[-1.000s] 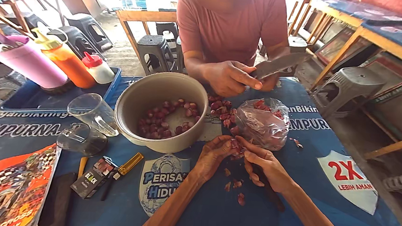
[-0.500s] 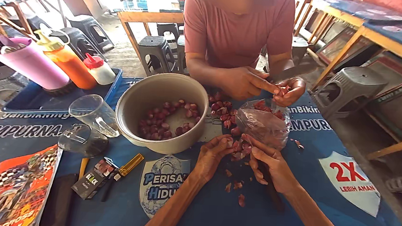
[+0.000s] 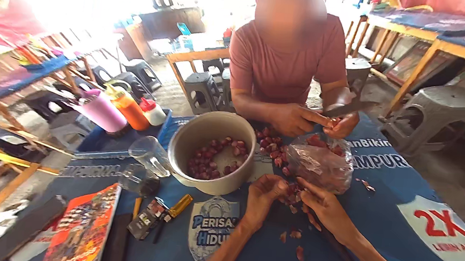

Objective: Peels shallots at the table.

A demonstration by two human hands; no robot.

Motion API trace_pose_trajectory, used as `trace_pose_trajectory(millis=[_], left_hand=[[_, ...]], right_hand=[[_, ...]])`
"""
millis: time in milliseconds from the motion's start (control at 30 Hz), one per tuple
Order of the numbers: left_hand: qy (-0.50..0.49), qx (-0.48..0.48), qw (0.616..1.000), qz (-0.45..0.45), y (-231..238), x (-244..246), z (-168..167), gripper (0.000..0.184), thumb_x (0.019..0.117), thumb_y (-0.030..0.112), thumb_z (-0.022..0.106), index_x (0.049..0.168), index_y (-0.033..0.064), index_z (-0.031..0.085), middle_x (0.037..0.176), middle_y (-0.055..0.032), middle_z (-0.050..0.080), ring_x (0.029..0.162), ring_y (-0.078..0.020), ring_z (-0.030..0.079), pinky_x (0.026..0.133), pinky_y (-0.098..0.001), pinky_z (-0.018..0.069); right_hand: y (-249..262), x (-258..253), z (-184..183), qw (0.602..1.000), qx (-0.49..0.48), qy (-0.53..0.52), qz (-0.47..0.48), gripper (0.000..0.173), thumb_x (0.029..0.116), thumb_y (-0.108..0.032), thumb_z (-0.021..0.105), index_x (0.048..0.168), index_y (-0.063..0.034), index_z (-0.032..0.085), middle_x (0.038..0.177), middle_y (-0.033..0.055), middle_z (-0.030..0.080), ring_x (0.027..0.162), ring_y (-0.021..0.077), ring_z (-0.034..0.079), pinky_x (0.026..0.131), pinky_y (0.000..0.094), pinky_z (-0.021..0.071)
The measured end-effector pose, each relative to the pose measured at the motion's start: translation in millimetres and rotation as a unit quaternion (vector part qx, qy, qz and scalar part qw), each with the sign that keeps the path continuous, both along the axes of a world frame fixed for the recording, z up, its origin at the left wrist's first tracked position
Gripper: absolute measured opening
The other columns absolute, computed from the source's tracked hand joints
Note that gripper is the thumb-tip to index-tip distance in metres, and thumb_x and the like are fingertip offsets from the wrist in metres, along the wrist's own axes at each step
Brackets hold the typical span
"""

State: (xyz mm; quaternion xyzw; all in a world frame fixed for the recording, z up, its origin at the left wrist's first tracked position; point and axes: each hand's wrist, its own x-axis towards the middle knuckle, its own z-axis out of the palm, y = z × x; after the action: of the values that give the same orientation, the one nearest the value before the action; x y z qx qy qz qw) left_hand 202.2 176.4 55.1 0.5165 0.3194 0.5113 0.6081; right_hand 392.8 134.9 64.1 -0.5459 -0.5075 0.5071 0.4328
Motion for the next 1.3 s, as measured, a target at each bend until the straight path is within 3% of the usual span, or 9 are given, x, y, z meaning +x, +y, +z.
trace_pose_trajectory(millis=[133, 267, 467, 600, 733, 867, 967, 1100, 1300], left_hand=[[0.108, 0.207, 0.972, 0.030, -14, 2, 27, 0.031, 0.0921, 0.010, 0.072, 0.115, -0.0103, 0.063, 0.103, -0.0124, 0.071, 0.089, -0.0133, 0.071, 0.082, -0.0305, 0.0608], [0.243, 0.365, 0.890, 0.126, -15, -13, 82, 0.031, 0.0908, 0.010, 0.074, 0.116, -0.0063, 0.066, 0.108, -0.0149, 0.070, 0.091, -0.0150, 0.071, 0.081, -0.0293, 0.0609], [0.572, 0.255, 0.762, 0.162, 33, -66, 139, 0.040, 0.0937, 0.018, 0.067, 0.129, -0.0007, 0.064, 0.118, -0.0171, 0.069, 0.106, -0.0277, 0.068, 0.094, -0.0428, 0.0548], [0.617, 0.226, 0.737, 0.160, 47, -68, 142, 0.049, 0.0952, 0.023, 0.067, 0.137, -0.0016, 0.059, 0.128, -0.0210, 0.066, 0.122, -0.0355, 0.061, 0.105, -0.0492, 0.0471], [0.461, 0.409, 0.752, 0.233, 29, -43, 127, 0.028, 0.0973, 0.019, 0.065, 0.118, 0.0008, 0.071, 0.106, -0.0116, 0.073, 0.098, -0.0207, 0.071, 0.087, -0.0335, 0.0582], [0.343, 0.502, 0.777, 0.164, -5, -16, 97, 0.022, 0.0965, 0.018, 0.067, 0.109, 0.0006, 0.071, 0.099, -0.0087, 0.074, 0.094, -0.0156, 0.070, 0.088, -0.0309, 0.0583], [0.364, 0.430, 0.822, 0.087, -48, -5, 59, 0.029, 0.0903, 0.023, 0.076, 0.105, -0.0012, 0.071, 0.100, -0.0138, 0.072, 0.098, -0.0216, 0.069, 0.090, -0.0358, 0.0577], [0.499, 0.358, 0.788, -0.047, -89, -3, 12, 0.061, 0.0755, 0.042, 0.085, 0.109, -0.0054, 0.067, 0.105, -0.0234, 0.068, 0.101, -0.0388, 0.067, 0.090, -0.0521, 0.0555], [0.526, 0.369, 0.766, -0.002, -53, -10, -29, 0.035, 0.0943, 0.038, 0.070, 0.100, 0.0031, 0.070, 0.096, -0.0135, 0.070, 0.090, -0.0277, 0.071, 0.078, -0.0436, 0.0604]], right_hand=[[6, -1, -12, 1.000, -0.001, -0.027, 0.011, 0.050, 0.1034, -0.015, 0.056, 0.152, -0.0061, 0.047, 0.088, 0.0074, 0.068, 0.050, 0.0101, 0.056, 0.043, 0.0254, 0.0489], [6, 2, -16, 0.999, 0.002, -0.043, 0.014, 0.050, 0.1028, -0.015, 0.056, 0.151, -0.0058, 0.048, 0.086, 0.0080, 0.068, 0.050, 0.0105, 0.057, 0.044, 0.0268, 0.0501], [9, 4, -16, 0.998, -0.001, -0.047, 0.036, 0.047, 0.1047, -0.014, 0.053, 0.150, -0.0018, 0.048, 0.085, 0.0093, 0.067, 0.051, 0.0109, 0.057, 0.047, 0.0278, 0.0504], [10, 5, -17, 0.997, 0.004, -0.066, 0.050, 0.048, 0.1052, -0.018, 0.053, 0.149, 0.0009, 0.047, 0.092, 0.0114, 0.068, 0.057, 0.0127, 0.060, 0.052, 0.0310, 0.0534], [12, 8, -26, 0.995, 0.019, -0.084, 0.055, 0.048, 0.1055, -0.021, 0.052, 0.149, -0.0001, 0.048, 0.095, 0.0135, 0.069, 0.059, 0.0143, 0.062, 0.054, 0.0331, 0.0545], [11, 10, -26, 0.995, 0.010, -0.080, 0.063, 0.050, 0.1053, -0.022, 0.052, 0.150, -0.0007, 0.047, 0.097, 0.0137, 0.069, 0.061, 0.0152, 0.063, 0.057, 0.0341, 0.0557], [10, 12, -24, 0.997, 0.009, -0.038, 0.059, 0.048, 0.1045, -0.018, 0.053, 0.148, 0.0029, 0.048, 0.093, 0.0117, 0.069, 0.059, 0.0124, 0.061, 0.055, 0.0311, 0.0545], [10, 18, -12, 0.998, -0.024, -0.006, 0.053, 0.046, 0.1045, -0.019, 0.055, 0.147, -0.0024, 0.051, 0.093, 0.0105, 0.069, 0.059, 0.0123, 0.059, 0.054, 0.0302, 0.0524], [8, 27, 8, 0.986, 0.005, -0.090, 0.141, 0.048, 0.1052, -0.025, 0.053, 0.150, -0.0093, 0.051, 0.100, 0.0116, 0.068, 0.067, 0.0144, 0.061, 0.062, 0.0315, 0.0538]])
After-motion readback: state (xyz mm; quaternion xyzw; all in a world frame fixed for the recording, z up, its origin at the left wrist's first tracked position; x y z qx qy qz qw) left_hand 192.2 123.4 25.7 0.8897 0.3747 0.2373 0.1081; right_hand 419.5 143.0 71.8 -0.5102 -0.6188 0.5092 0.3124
